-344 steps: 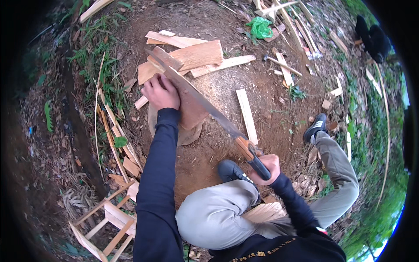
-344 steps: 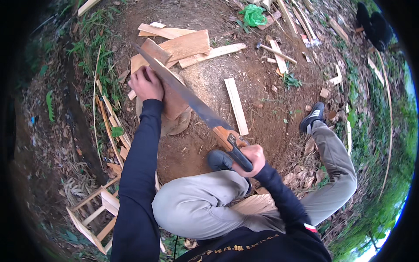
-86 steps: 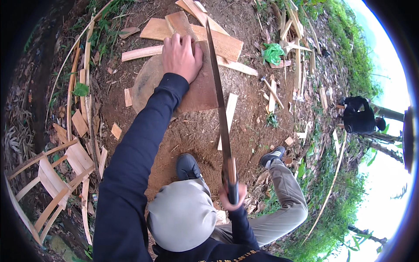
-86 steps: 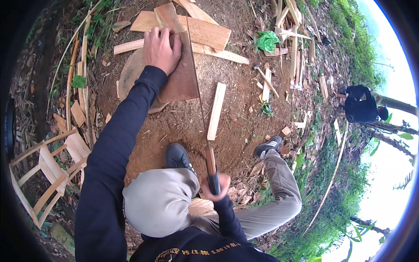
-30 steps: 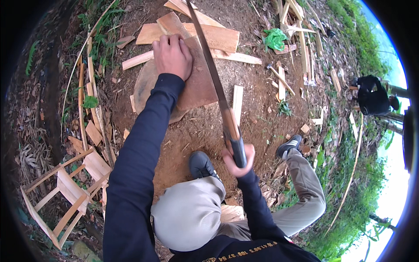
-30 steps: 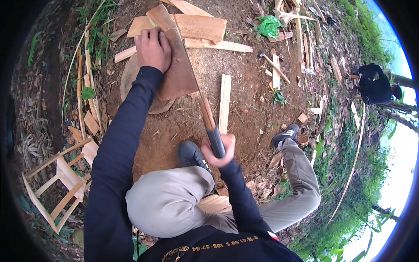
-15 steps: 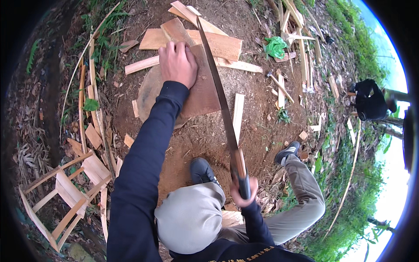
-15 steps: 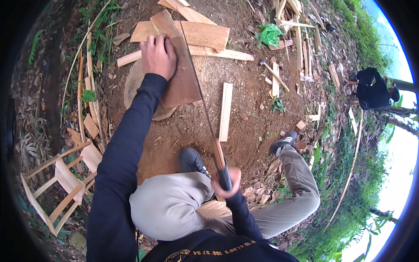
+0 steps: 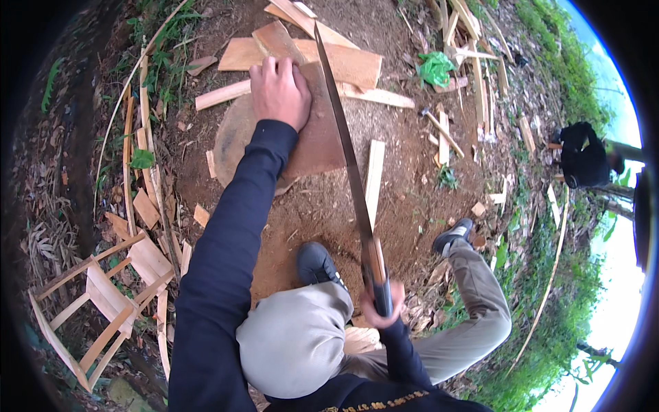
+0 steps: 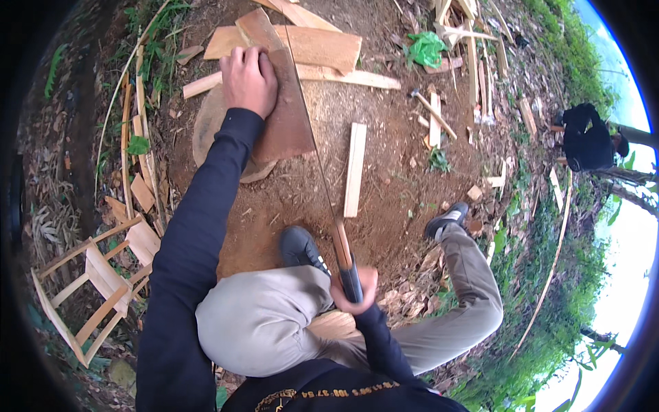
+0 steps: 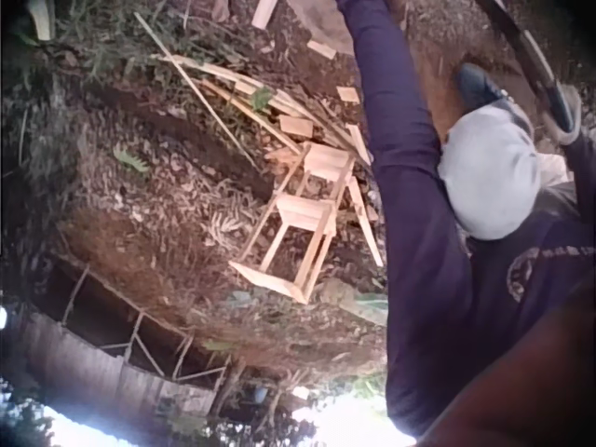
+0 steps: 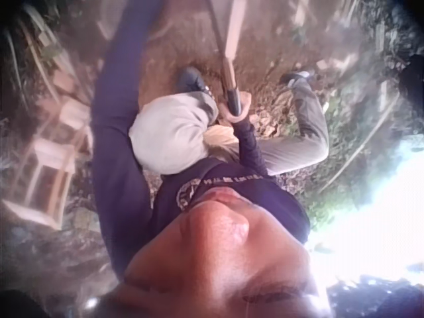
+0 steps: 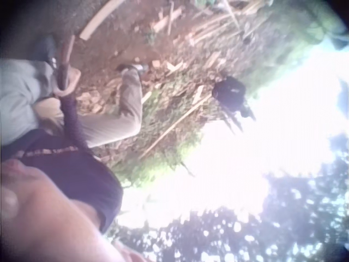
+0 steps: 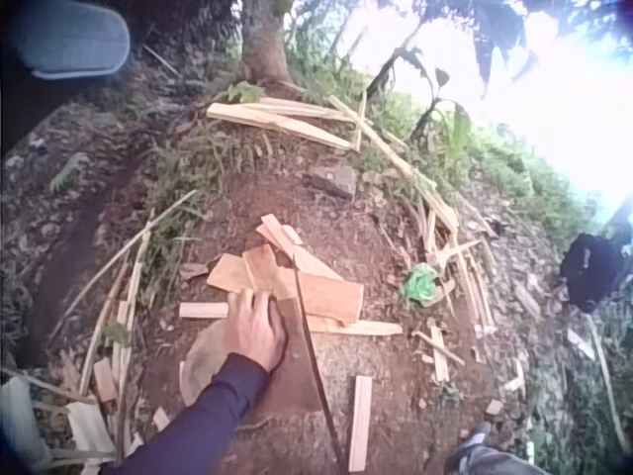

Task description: The person uses a hand saw to cut a rectangular wooden plank placed on a log. They hold the wood steady with one hand and saw with the other, completing the cut and separating the pieces.

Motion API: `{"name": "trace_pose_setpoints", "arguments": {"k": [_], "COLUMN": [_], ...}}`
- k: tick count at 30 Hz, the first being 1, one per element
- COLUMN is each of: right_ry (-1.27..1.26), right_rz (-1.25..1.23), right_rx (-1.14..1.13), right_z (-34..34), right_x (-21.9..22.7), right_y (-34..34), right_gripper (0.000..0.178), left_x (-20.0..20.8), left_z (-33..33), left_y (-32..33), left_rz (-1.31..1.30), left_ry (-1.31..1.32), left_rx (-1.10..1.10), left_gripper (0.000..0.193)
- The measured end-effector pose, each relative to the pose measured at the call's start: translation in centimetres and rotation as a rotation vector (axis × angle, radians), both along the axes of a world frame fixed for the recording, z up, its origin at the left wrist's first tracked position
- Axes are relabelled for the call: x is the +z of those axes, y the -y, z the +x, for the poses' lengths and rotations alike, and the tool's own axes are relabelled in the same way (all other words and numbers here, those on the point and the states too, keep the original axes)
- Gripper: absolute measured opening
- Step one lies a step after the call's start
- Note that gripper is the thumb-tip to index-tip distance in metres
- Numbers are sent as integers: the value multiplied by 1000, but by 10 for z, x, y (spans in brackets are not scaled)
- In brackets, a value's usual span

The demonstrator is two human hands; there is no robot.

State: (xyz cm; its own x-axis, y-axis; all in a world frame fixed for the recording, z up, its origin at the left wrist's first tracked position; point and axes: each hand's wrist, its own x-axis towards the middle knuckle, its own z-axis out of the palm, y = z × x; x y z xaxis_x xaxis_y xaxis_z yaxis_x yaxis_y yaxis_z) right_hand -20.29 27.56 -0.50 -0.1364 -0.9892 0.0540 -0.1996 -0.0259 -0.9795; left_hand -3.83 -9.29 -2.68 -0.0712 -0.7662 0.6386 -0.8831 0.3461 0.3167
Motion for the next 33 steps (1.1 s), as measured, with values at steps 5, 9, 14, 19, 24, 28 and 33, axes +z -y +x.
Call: {"name": "trace_pose_setpoints", "arguments": {"k": [5,9,14,19,24,28,33], "right_ry": [-41,-66,-20,212,-129,-212,-116], "right_rz": [66,20,11,71,54,-24,-31], "right_rx": [-42,-56,-16,-116,-45,-54,-34], "right_z": [8,3,14,11,14,24,20], "right_x": [-9,-10,-10,-2,14,5,-5], "right_y": [95,1,86,76,6,26,61], "right_gripper": [17,16,18,24,19,14,9], "left_x": [1,0,-3,3,2,-1,-1], "left_z": [-2,2,-3,-2,-5,-6,-7], "left_y": [0,-1,1,-1,-4,-5,0], "left_rz": [3,30,-41,17,18,11,12], "left_ry": [-12,4,-48,-6,10,-9,-28], "left_rx": [-6,21,-11,-142,-99,1,15], "left_gripper": [14,14,14,13,13,13,14]}}
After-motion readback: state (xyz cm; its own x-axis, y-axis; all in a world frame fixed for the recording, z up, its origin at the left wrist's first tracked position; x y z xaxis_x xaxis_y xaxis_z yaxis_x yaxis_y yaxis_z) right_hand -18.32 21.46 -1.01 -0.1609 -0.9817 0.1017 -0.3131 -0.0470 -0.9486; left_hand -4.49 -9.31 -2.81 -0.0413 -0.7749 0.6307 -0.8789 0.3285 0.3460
